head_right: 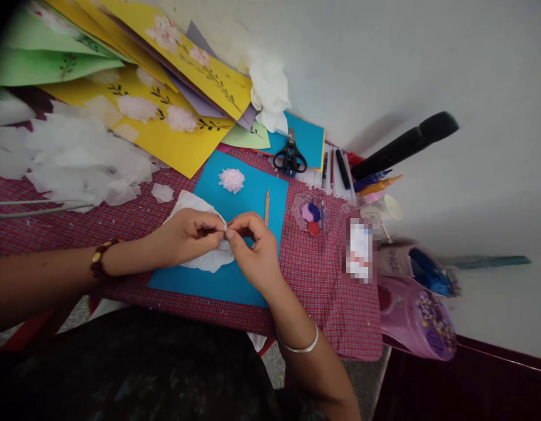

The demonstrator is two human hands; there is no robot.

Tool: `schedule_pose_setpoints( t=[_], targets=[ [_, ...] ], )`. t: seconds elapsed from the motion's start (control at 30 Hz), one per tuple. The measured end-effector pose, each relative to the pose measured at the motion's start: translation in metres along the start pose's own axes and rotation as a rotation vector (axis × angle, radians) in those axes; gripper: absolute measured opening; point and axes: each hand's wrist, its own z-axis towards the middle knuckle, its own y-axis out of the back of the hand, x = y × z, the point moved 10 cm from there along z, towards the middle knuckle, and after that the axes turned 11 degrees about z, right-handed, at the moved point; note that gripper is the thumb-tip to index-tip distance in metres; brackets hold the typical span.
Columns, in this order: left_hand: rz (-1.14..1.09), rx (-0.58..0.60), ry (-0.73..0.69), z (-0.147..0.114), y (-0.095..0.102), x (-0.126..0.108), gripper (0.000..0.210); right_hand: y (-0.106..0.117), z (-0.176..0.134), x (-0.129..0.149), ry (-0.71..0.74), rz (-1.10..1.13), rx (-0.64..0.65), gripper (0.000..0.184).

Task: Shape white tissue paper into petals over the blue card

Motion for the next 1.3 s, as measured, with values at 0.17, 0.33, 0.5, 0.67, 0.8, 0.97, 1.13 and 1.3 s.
schedule_pose_setpoints(
  t=[0.17,0.33,0.5,0.67,0.8,0.97,1.13,1.3],
  targets=[
    [-0.044,0.023,0.041,0.0,0.001,0.0,0.021,0.001,0.0,-0.022,-0.14,0.206,-0.005,0.011],
    [-0.017,0.018,0.025,0.0,0.0,0.0,0.023,-0.004,-0.001,-0.016,-0.12,0.187,0.021,0.009],
    [-0.059,0.029,0.013,0.0,-0.003,0.001,0.019,-0.001,-0.001,-0.028,-0.202,0.333,-0.009,0.013],
    [-0.101,0.02,0.012,0.001,0.0,0.0,0.019,-0.004,-0.004,-0.045,-0.381,0.495,-0.025,0.016],
    [-0.157,0.022,0.053,0.0,-0.002,0.005,0.017,-0.005,-0.007,-0.049,-0.441,0.537,-0.044,0.017],
    [-0.157,0.007,0.105,-0.001,-0.001,0.008,0.016,-0.006,-0.006,-0.047,-0.399,0.497,-0.022,0.012],
    [-0.123,0.047,0.13,0.0,-0.003,0.01,0.018,-0.004,-0.003,-0.039,-0.336,0.385,0.0,0.012],
    [-0.115,0.029,0.106,0.001,-0.002,0.009,0.021,-0.005,-0.004,-0.039,-0.334,0.383,0.003,0.013]
  ],
)
